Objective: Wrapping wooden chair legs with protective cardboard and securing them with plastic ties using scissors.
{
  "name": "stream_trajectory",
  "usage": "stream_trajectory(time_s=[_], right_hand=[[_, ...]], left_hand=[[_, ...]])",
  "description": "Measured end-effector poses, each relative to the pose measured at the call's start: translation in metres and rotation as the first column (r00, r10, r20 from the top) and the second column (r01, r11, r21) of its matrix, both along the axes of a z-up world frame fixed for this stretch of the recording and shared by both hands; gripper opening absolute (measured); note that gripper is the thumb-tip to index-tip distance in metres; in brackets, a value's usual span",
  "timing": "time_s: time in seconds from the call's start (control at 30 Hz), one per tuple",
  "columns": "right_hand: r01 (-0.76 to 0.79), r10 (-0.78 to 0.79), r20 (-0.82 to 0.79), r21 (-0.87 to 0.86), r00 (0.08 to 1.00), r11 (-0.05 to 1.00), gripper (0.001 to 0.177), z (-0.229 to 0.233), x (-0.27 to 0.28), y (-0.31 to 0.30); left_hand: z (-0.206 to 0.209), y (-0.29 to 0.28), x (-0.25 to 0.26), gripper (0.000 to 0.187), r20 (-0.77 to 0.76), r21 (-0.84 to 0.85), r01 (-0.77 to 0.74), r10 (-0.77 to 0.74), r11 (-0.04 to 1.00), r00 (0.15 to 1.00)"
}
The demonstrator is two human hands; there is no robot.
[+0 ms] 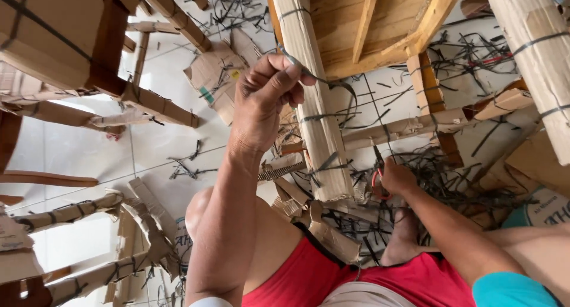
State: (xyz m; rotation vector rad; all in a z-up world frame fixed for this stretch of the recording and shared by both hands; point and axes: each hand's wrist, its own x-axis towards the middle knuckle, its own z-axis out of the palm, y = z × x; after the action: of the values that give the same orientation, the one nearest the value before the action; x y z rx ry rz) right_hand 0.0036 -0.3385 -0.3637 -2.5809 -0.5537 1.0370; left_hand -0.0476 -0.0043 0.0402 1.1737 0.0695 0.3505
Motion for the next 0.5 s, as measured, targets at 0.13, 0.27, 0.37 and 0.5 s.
stream_trajectory(time_s=[0.13, 0.27, 0.37, 0.5], right_hand=[[-0.072, 0.072, -0.044, -0.003, 0.996, 0.997, 0.057, 0.072, 0.011, 0.011], [-0.384, 0.366, -0.282, -0.007, 0.887, 0.923, 0.045, 0.205, 0.036, 0.048], [-0.229, 0.262, -0.105, 0.249, 0.960, 0.941, 0.028, 0.323, 0.026, 0.060], [-0.165, -0.152, 0.399, 0.656, 0.904, 0.736, 0.060, 0.397, 0.029, 0.080]], left_hand=[[-0.003, 0.014, -0.004, 0.010, -0.010, 0.005, -0.020, 0.020, 1.000, 1.000], [-0.004, 0.028, -0.006, 0.010, 0.006, -0.019, -0.067, 0.067, 0.998, 0.998], [-0.009, 0.024, 0.000, 0.010, 0.004, -0.014, -0.079, 0.079, 0.997, 0.997], [-0.008, 0.005, 0.009, 0.011, 0.001, 0.042, -0.051, 0.051, 0.998, 0.999]])
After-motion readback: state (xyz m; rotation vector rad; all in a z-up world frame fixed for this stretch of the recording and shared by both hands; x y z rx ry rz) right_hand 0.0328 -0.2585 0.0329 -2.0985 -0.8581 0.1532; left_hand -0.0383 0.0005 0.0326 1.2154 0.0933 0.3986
